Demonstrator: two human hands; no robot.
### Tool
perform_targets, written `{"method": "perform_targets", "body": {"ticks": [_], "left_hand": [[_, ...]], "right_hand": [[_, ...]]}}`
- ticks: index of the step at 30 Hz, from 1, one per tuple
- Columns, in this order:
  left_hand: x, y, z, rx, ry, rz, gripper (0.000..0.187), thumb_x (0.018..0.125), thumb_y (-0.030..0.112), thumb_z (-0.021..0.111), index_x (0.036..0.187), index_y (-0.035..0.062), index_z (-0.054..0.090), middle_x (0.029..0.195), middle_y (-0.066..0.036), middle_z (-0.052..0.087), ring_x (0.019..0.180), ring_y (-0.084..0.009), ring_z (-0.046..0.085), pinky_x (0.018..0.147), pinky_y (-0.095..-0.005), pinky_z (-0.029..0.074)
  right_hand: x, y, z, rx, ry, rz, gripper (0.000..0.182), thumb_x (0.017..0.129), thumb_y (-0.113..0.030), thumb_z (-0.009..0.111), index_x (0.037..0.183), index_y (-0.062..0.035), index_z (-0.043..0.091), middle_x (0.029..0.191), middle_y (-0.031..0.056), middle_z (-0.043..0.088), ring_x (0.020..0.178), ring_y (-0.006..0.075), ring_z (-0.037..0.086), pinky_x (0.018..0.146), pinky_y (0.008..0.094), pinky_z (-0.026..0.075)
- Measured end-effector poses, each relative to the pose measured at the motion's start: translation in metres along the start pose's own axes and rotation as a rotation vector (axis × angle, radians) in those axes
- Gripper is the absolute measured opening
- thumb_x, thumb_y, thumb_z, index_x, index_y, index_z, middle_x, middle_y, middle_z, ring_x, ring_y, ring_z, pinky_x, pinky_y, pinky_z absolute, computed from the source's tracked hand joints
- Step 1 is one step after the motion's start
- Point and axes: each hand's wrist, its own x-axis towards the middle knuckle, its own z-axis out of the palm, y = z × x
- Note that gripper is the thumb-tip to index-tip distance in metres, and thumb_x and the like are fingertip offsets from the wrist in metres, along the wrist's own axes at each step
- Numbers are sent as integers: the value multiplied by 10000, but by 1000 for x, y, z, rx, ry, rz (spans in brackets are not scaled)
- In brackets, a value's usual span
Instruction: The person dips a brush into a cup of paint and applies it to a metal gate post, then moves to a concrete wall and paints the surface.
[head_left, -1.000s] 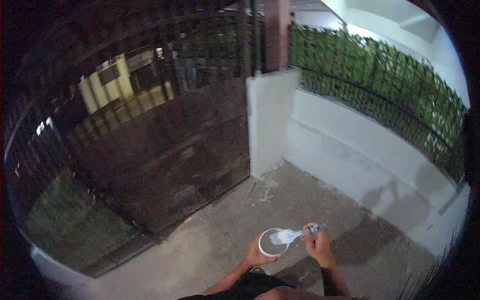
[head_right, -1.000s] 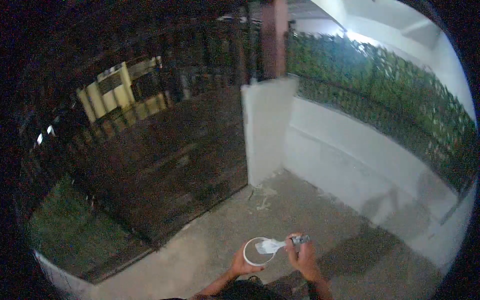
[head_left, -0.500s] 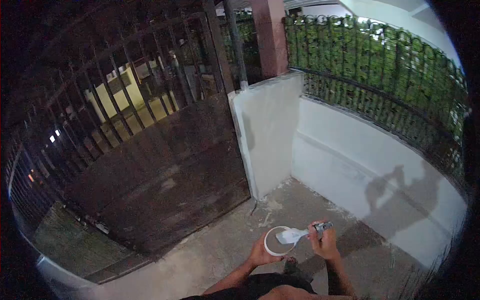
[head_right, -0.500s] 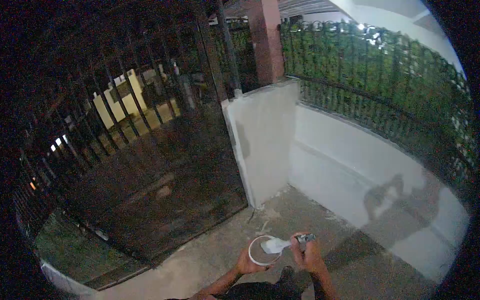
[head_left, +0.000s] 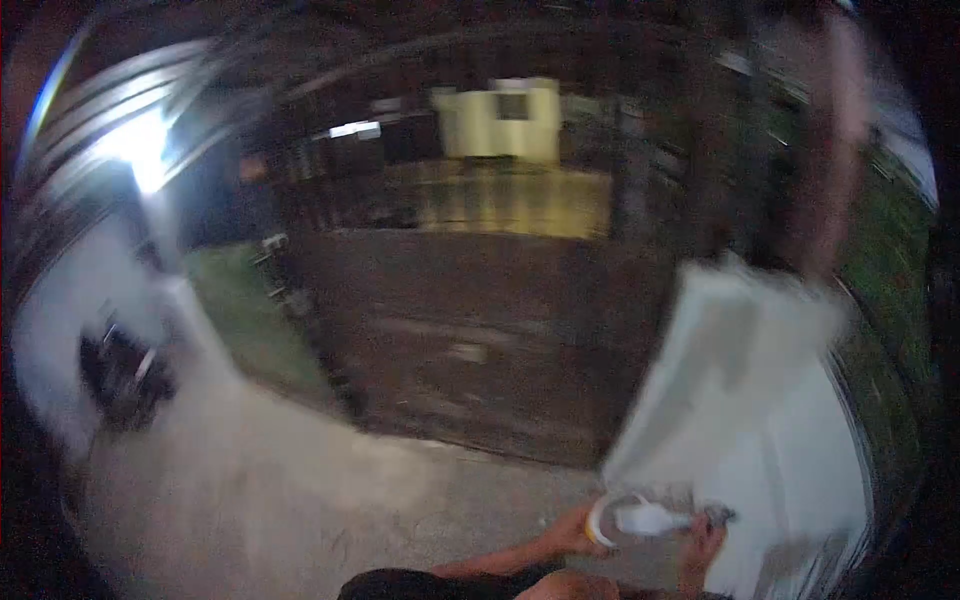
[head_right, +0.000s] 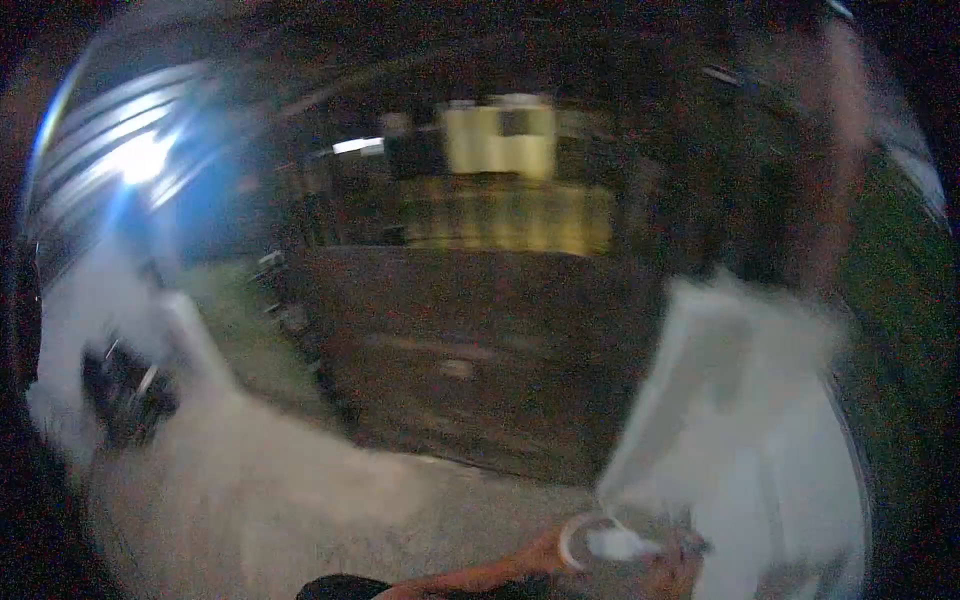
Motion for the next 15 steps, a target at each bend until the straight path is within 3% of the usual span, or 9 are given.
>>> {"method": "perform_targets", "body": {"ticks": [1, 2, 3, 4, 8, 10, 15], "left_hand": [[-25, 33, 6, -220, 44, -37, 1077, 706, 366, 970, 1583, 138, 390, 1515, -103, 523, 1426, -220, 459, 1200, -451, 370], [-47, 70, 8, -445, 66, -41, 1093, 705, 393, 967, 1589, 133, 380, 1520, -106, 519, 1445, -228, 439, 1217, -456, 346], [-76, 92, 8, -498, 47, -55, 1093, 704, 394, 967, 1589, 132, 381, 1520, -107, 519, 1446, -229, 438, 1218, -456, 345], [-114, 105, 6, -489, 51, -42, 1093, 703, 394, 968, 1588, 132, 383, 1520, -107, 519, 1447, -230, 438, 1218, -457, 344], [-264, 163, -6, -397, 101, -1, 1093, 699, 397, 970, 1585, 131, 387, 1519, -109, 520, 1449, -234, 436, 1221, -458, 340], [-268, 227, -27, -389, 142, -33, 1093, 697, 398, 971, 1584, 130, 390, 1519, -110, 520, 1450, -236, 435, 1222, -459, 338], [-433, 264, 27, -241, 124, -72, 1094, 693, 401, 973, 1581, 128, 396, 1519, -112, 520, 1453, -241, 433, 1225, -461, 333]], "right_hand": [[-2, 84, -41, 176, -152, 345, 385, 1060, -327, 579, 1245, 10, 564, 1052, 83, 575, 861, 199, 614, 686, 376, 553], [1, 49, 2, 223, -279, 309, 385, 1060, -327, 579, 1245, 10, 564, 1052, 83, 575, 861, 199, 614, 686, 376, 553], [-30, -31, 10, 240, -276, 99, 298, 1073, -313, 558, 1033, -19, 531, 879, 52, 546, 745, 172, 553, 639, 337, 489], [-63, -97, 8, 250, -255, -105, 368, 1087, -299, 536, 821, -48, 499, 705, 21, 517, 630, 146, 492, 593, 298, 425], [-190, -230, 15, -1, -371, -29, 371, 1083, -302, 526, 808, -56, 484, 734, 38, 529, 679, 162, 502, 650, 329, 432], [-164, -292, 35, -57, -437, -13, 369, 1083, -299, 523, 807, -57, 483, 744, 44, 539, 683, 170, 505, 651, 336, 432], [-302, -380, -26, -42, -502, -129, 364, 1080, -291, 518, 803, -58, 481, 769, 58, 564, 691, 191, 511, 655, 355, 430]]}}
